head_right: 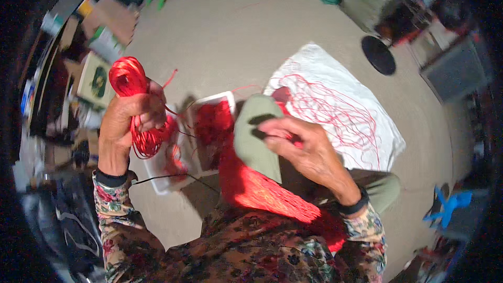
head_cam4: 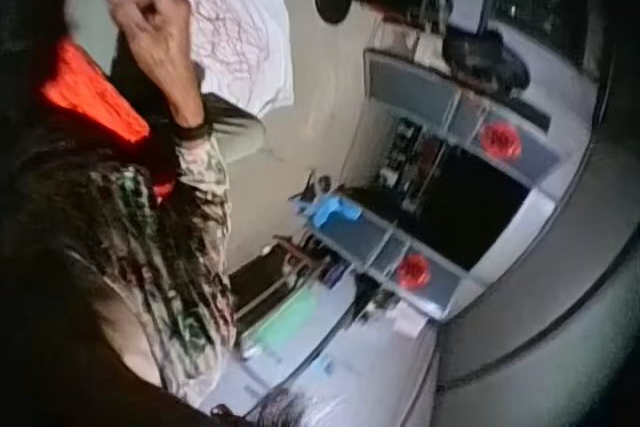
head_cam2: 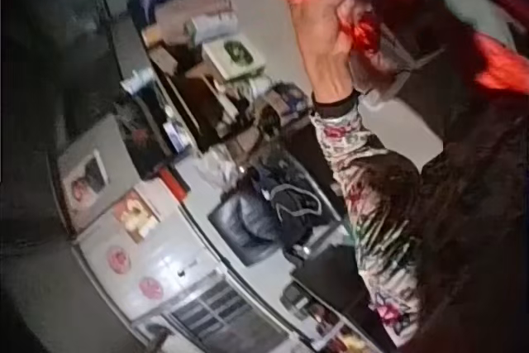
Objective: Tying and organizing red bundles of fiber for manufacturing.
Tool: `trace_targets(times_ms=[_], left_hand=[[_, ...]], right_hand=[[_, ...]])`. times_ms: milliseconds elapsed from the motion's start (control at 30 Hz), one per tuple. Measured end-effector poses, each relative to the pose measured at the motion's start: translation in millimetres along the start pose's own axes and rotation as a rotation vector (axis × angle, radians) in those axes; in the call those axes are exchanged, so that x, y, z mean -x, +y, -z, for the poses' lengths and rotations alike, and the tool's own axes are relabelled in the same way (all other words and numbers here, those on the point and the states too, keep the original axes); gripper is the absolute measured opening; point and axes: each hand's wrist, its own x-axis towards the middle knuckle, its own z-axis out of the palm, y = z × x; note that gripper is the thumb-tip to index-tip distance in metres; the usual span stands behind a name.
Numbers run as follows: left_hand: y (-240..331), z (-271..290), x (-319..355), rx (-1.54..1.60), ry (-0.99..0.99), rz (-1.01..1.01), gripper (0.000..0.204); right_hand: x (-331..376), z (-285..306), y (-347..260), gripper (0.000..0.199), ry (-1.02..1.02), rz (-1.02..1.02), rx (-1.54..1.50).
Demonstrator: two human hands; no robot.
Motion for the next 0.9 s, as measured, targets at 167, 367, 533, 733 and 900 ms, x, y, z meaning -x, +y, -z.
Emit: trace_targets(times_ms=[167,367,533,733,900], left_hand=[[14.0,-98.6,-57.9,-0.27,-0.141,0.07,0.015],[15.9,-174.2,-103.6,-0.173,-0.446,0.099,0.016],[-8.6,-220.1,-122.0,-0.115,-0.521,0.156,0.014],[-19.3,-281.1,-107.3,-0.172,-0.582,0.202,0.013],[-22.7,-305.0,-107.5,-0.225,-0.542,0.189,0.014]], right_hand=[[-20.7,10.3,-6.0,0.027,0.318,0.384,0.104],[24.6,65.4,-12.8,0.021,0.295,0.175,-0.327],[75.3,99.6,-10.5,0.029,0.381,0.081,-0.325],[76.7,104.9,5.7,0.028,0.466,0.262,-0.146],[115.5,113.7,17.2,0.027,0.542,0.238,-0.429]])
